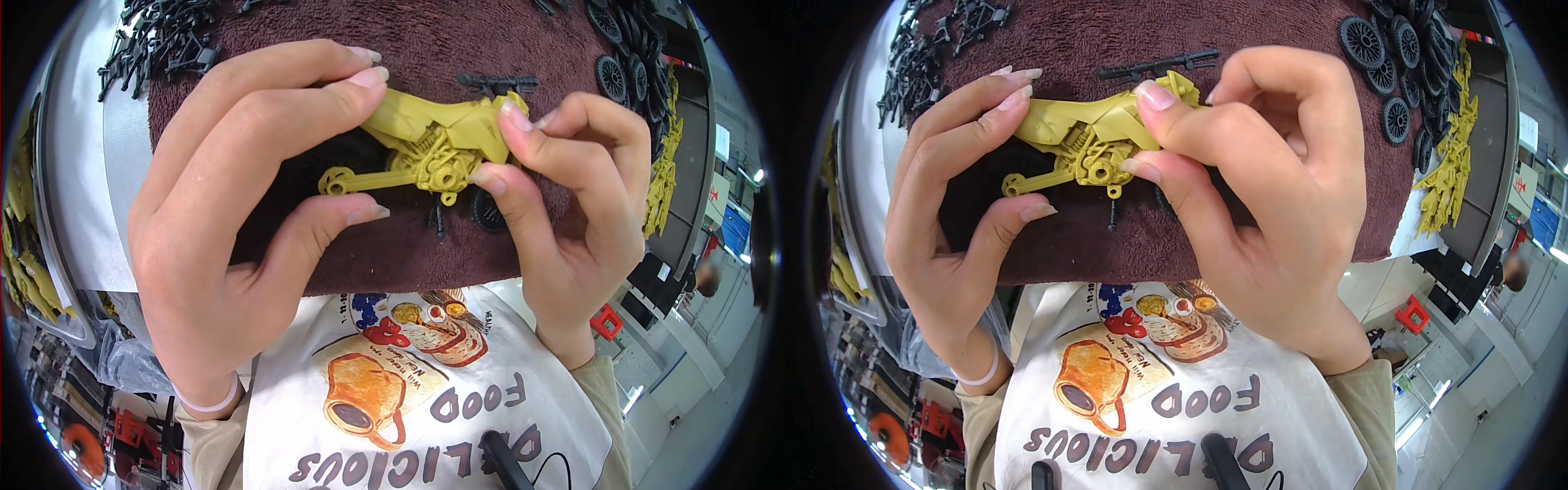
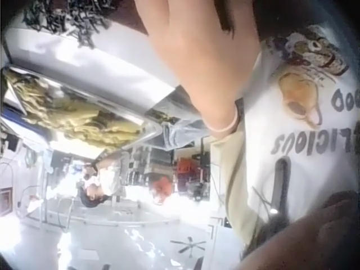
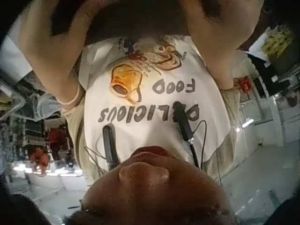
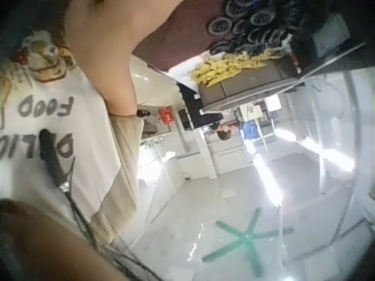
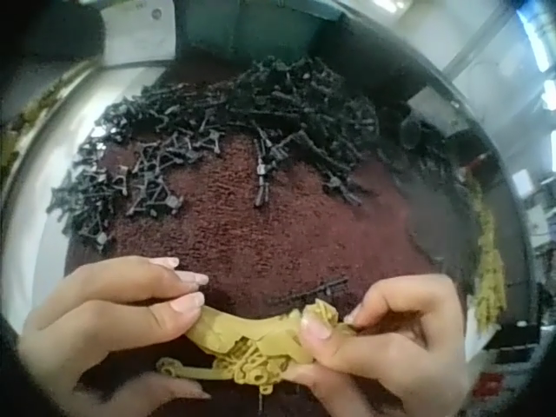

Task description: The person assembles toy motorcycles by fitting wheels and small parts into frame pieces and snapping the body halves together by hand, then placing the finished toys onto a tray.

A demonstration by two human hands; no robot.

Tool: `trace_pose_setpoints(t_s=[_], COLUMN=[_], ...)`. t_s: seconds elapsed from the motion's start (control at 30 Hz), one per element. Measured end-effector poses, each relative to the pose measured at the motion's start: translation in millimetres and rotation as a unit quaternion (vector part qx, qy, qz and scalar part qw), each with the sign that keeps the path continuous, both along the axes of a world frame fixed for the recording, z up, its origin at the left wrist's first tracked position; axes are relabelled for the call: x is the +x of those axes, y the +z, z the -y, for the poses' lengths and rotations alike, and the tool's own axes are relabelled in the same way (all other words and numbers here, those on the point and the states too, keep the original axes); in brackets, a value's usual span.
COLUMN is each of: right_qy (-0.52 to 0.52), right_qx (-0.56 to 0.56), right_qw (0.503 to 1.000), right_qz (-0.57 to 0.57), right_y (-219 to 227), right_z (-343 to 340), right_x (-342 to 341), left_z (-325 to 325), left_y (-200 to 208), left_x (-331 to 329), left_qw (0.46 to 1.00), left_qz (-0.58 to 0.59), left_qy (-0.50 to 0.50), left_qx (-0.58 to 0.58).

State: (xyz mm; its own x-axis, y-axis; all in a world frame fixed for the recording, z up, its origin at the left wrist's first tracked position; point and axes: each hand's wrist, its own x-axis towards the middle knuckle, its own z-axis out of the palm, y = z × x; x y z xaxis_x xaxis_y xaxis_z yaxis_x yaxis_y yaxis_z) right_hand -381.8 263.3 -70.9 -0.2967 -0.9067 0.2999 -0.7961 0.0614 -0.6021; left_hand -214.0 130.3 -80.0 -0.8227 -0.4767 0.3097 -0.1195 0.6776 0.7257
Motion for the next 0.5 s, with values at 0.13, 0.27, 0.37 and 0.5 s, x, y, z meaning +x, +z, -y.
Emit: trace_pose_setpoints(t_s=[0.13, 0.27, 0.37, 0.5], right_qy=[-0.021, 0.0, 0.005, 0.0], right_qx=[0.034, 0.043, 0.053, 0.057], right_qw=[0.999, 0.999, 0.999, 0.998], right_qz=[-0.006, 0.001, 0.003, -0.005], right_y=[4.0, 6.2, 9.5, 8.0], right_z=[-5.0, 0.6, 1.5, -3.1], right_x=[-3.1, -2.4, -1.6, -2.0], left_z=[-2.7, -4.0, -5.4, 3.2], left_y=[0.0, -2.3, 4.6, -9.4], left_x=[-4.1, -2.6, -1.7, -0.7], left_qw=[0.998, 0.998, 0.996, 0.998], left_qz=[-0.012, -0.015, -0.002, 0.008], left_qy=[0.002, 0.01, 0.028, 0.01], left_qx=[0.06, 0.061, 0.082, 0.061])
